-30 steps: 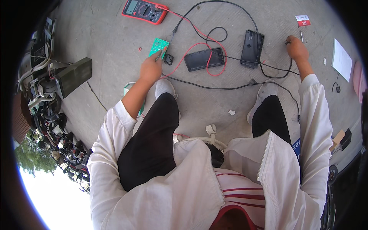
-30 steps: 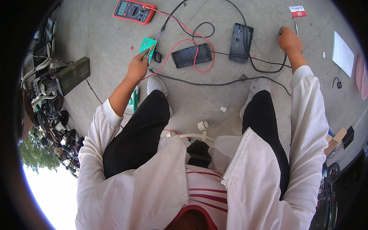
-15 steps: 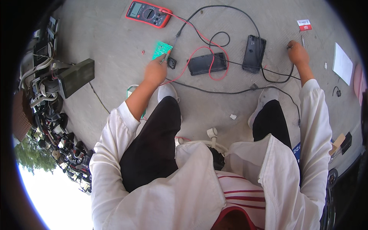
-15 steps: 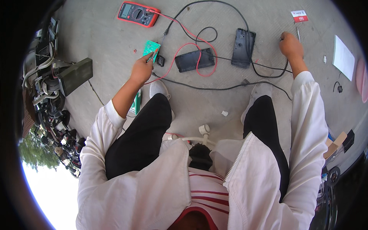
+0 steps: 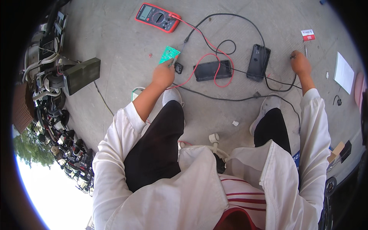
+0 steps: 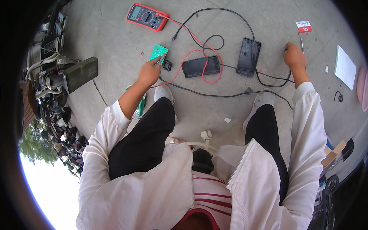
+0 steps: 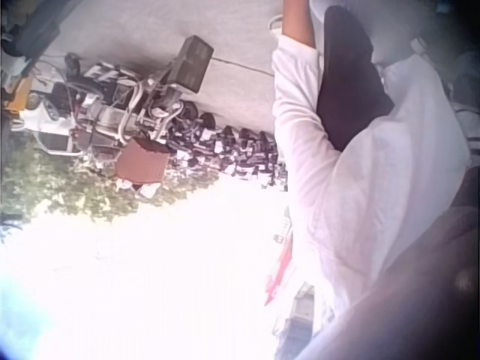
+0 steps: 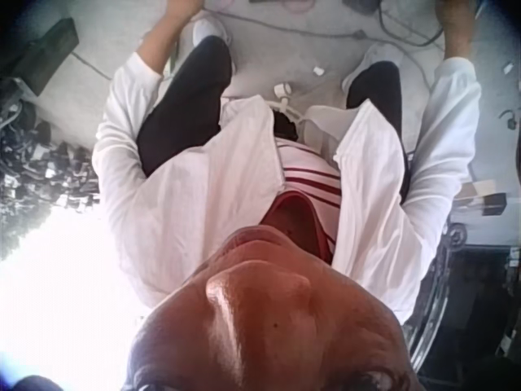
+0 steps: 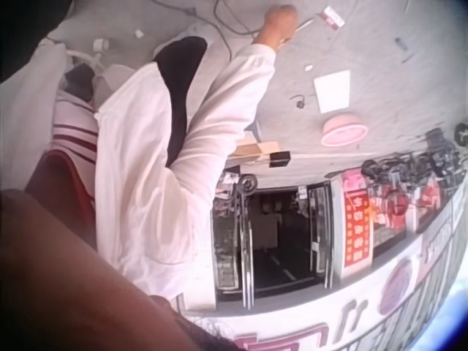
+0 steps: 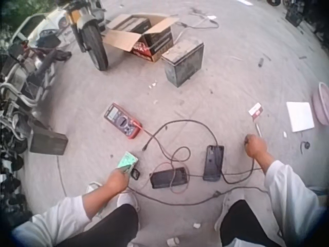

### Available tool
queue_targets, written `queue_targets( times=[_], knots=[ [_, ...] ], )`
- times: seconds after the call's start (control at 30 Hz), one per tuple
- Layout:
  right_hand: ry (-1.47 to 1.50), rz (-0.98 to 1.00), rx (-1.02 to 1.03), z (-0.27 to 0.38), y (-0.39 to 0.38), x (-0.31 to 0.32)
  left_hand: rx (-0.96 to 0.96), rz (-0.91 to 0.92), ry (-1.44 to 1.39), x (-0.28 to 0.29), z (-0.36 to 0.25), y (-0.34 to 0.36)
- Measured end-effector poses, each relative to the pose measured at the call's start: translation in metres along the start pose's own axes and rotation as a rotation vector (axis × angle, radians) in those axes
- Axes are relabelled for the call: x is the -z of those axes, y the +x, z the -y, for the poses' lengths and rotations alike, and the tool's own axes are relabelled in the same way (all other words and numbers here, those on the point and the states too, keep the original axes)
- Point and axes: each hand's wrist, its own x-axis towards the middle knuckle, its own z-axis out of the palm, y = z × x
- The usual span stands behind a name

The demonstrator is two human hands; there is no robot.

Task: The person sits on the ground and uses a multimeter to test a green circuit board connected to power adapters. They probe multiple points on the board, adjust the multimeter dial, and handle the board and probes throughout the clip.

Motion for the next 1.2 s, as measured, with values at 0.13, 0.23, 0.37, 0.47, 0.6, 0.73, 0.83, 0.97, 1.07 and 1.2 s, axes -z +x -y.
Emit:
queue_targets(
  times=[0.13, 0.23, 0.37, 0.47, 0.6, 0.73, 0.83, 0.97, 1.07, 1.2],
  knots=[
    [0.005, 0.007, -0.003, 0.002, -0.002, 0.001, 0.008, -0.026, -0.041, 0.004, -0.006, -0.004],
    [0.005, 0.008, -0.005, 0.001, -0.002, 0.002, 0.019, -0.052, -0.035, 0.011, -0.017, -0.009],
    [0.004, 0.024, -0.015, 0.001, -0.001, 0.002, -0.029, -0.098, 0.023, 0.013, -0.016, -0.008],
    [0.005, 0.026, -0.017, 0.000, 0.000, 0.001, -0.073, -0.121, 0.047, 0.011, -0.012, -0.006],
    [0.004, 0.026, -0.018, 0.001, -0.001, 0.001, -0.067, -0.107, 0.047, 0.010, -0.010, -0.005],
    [-0.001, 0.025, -0.029, 0.004, -0.003, 0.003, -0.025, -0.078, 0.046, 0.011, -0.012, -0.005],
    [0.003, 0.023, -0.035, 0.003, -0.003, 0.003, -0.025, -0.085, 0.029, 0.011, -0.012, -0.005],
    [0.014, 0.019, -0.036, 0.003, -0.003, 0.003, -0.045, -0.109, 0.028, 0.010, -0.010, -0.006],
    [0.008, 0.007, -0.019, 0.002, -0.002, 0.002, -0.041, -0.095, 0.028, 0.011, -0.012, -0.006],
    [0.006, 0.000, -0.018, 0.002, -0.002, 0.001, -0.044, -0.100, 0.020, 0.011, -0.012, -0.006]
  ],
)
